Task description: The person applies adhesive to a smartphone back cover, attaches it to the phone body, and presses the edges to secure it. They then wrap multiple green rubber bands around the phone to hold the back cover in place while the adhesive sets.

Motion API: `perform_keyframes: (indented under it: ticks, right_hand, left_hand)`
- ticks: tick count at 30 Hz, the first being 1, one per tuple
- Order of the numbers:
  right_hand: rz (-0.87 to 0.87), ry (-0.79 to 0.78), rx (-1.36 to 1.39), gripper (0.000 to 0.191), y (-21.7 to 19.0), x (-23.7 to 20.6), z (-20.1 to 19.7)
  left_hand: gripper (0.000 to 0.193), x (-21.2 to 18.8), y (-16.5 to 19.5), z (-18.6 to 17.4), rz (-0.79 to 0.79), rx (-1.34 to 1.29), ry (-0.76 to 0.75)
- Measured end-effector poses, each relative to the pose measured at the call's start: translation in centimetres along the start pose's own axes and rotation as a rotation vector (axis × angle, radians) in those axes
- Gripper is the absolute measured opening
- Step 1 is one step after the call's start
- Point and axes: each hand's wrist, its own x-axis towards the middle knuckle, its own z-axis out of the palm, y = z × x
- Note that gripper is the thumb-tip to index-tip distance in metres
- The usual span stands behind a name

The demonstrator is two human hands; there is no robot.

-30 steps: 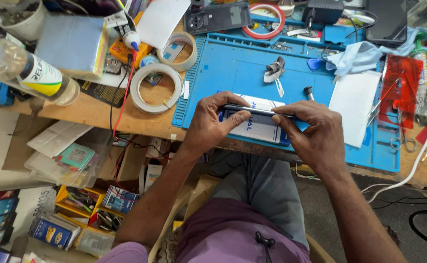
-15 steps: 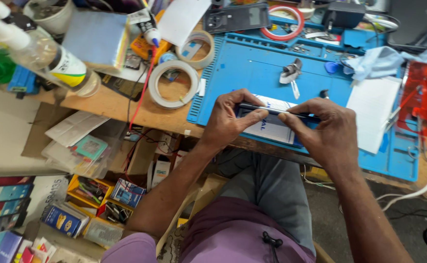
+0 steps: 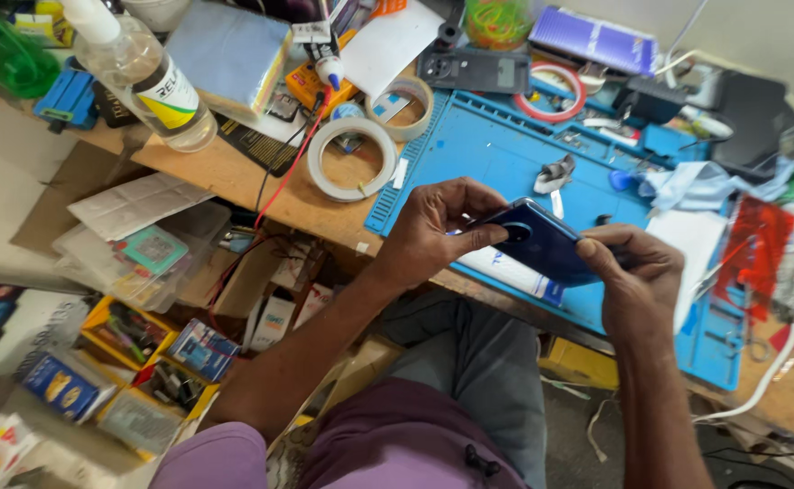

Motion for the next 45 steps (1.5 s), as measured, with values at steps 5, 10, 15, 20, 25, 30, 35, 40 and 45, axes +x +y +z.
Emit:
perform_keyframes:
  ticks: [5, 10, 15, 20, 25, 30, 35, 40, 45]
  right_hand:
    - [0.128, 0.039, 0.218, 0.009, 0.7, -0.1, -0.9]
    - [0.246, 0.096, 0.314, 0.01, 0.2, -0.8, -0.3]
    - [0.268, 0.148, 0.346, 0.012, 0.2, -1.5, 1.2]
    - [0.254, 0.184, 0.313, 0.012, 0.3, -2.1, 1.9]
    - [0.201, 0.189, 0.316, 0.012, 0.3, -2.5, 2.6]
    - [0.173, 0.213, 0.263, 0.012, 0.4, -2.7, 3.2]
    - [0.153, 0.229, 0.251, 0.013, 0.8, -2.7, 3.6]
    - [0.134, 0.224, 0.257, 0.013, 1.4, -2.8, 3.4]
    - [0.268, 0.257, 0.492, 0.015, 1.7, -2.1, 3.7]
  left_hand:
    - [0.023, 1.0, 1.0, 1.2, -0.007, -0.04, 0.045]
    - [0.028, 1.8, 1.7, 1.5, 0.012, 0.01, 0.076]
    - [0.03, 1.7, 2.1, 1.8, 0.102, 0.134, 0.12]
    - [0.021, 1.5, 2.1, 1.9, 0.148, 0.254, 0.169]
    - [0.003, 2.1, 1.8, 1.7, 0.241, 0.448, 0.241]
    - [0.005, 2.1, 1.8, 2.0, 0.222, 0.52, 0.285]
    - [0.008, 1.7, 1.0, 2.5, 0.381, 0.69, 0.339]
    - [0.014, 2.4, -0.1, 1.5, 0.137, 0.356, 0.28]
    - [0.061, 2.0, -0.5, 1.6, -0.082, -0.496, 0.068]
